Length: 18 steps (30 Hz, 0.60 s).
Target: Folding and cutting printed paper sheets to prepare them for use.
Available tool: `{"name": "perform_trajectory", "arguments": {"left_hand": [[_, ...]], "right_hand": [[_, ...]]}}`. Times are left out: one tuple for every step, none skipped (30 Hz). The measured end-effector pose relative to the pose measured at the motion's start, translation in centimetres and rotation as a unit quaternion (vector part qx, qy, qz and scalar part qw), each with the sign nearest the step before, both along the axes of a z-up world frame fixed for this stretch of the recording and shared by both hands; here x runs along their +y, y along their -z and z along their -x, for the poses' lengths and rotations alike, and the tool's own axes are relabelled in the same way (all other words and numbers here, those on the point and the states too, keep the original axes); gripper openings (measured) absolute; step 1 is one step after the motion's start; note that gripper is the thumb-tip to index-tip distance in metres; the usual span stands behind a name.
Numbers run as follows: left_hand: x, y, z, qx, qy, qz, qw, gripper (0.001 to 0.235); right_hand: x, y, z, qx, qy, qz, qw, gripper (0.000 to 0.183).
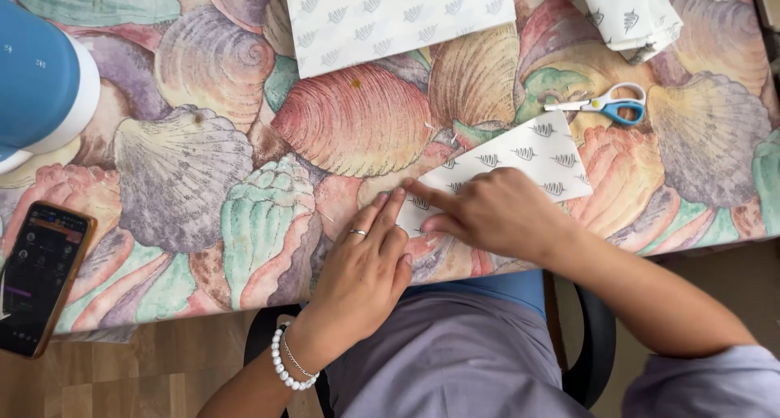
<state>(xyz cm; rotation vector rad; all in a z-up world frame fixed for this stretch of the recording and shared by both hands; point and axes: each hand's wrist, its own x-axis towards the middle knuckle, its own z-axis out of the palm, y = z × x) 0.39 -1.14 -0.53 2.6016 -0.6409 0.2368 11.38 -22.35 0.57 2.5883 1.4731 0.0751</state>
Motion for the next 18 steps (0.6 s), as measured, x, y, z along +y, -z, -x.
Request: {"name": "perform_trajectory", "arguments": {"left_hand": [[0.1,0.0,-0.1,-0.001,-0.001,0.001,1.0,0.014],[0.2,0.0,-0.1,0.008,0.001,0.011,1.0,0.014],[0.3,0.1,-0.1,0.018,0.003,0.02,1.0,0.013],[0.3,0.2,-0.1,0.019,0.001,0.022,1.0,0.013],[0.3,0.4,-0.1,0.02,-0.003,0.017,1.0,0.012],[0.3,0.5,0.0,0.023,-0.005,0.011,1.0,0.011],[0.4,0.4,0.0,0.026,-0.005,0.012,1.0,0.011],[0.4,0.3,-0.1,0.019,-0.003,0.016,1.0,0.009],[0.4,0.1,-0.1,0.012,0.0,0.02,1.0,0.007],[0.3,0.1,-0.2,0.011,0.003,0.021,1.0,0.007],[0.2,0.0,-0.2,0.007,0.0,0.019,1.0,0.013],[0.2,-0.1,-0.2,0.004,-0.004,0.016,1.0,0.02],[0.1,0.0,0.0,0.003,-0.001,0.016,1.0,0.02],[0.1,0.2,-0.1,0.017,-0.004,0.004,1.0,0.03],[0.1,0.3,-0.1,0.031,-0.007,-0.009,0.999,0.044],[0.1,0.0,-0.3,0.027,-0.006,-0.01,1.0,0.044],[0.1,-0.2,-0.4,0.036,-0.006,0.008,0.999,0.041],[0.1,-0.5,-0.3,0.047,-0.01,0.026,0.999,0.039]], "right_hand": [[-0.1,0.0,-0.5,-0.001,-0.001,0.001,1.0,0.067],[-0.3,0.0,-0.9,0.057,0.053,-0.005,0.997,0.067],[-0.4,0.1,-1.4,0.115,0.107,-0.011,0.988,0.066],[-2.3,0.0,-2.4,0.116,0.105,-0.009,0.988,0.066],[-4.1,-0.1,-3.4,0.12,0.123,-0.029,0.985,0.061],[-6.0,-0.1,-4.3,0.125,0.142,-0.049,0.981,0.055],[-7.2,-0.7,-5.0,0.128,0.143,-0.048,0.98,0.055],[-8.6,-1.5,-5.7,0.1,0.206,0.009,0.973,0.053],[-10.1,-2.3,-6.3,0.071,0.268,0.064,0.959,0.05],[-10.8,-2.0,-6.5,0.069,0.271,0.064,0.958,0.05],[-11.7,-1.8,-6.6,0.06,0.292,0.071,0.952,0.049],[-12.4,-1.7,-6.7,0.05,0.312,0.077,0.946,0.048],[-13.1,-1.1,-6.3,0.049,0.315,0.077,0.945,0.048],[-13.8,-0.6,-6.0,0.01,0.275,0.027,0.961,0.047],[-14.4,-0.1,-5.8,-0.031,0.234,-0.023,0.971,0.049],[-14.5,-0.5,-4.9,-0.034,0.236,-0.025,0.971,0.049],[-14.5,-0.9,-4.1,0.017,0.186,-0.143,0.972,0.038],[-14.5,-1.2,-3.2,0.072,0.129,-0.261,0.954,0.028]]}}
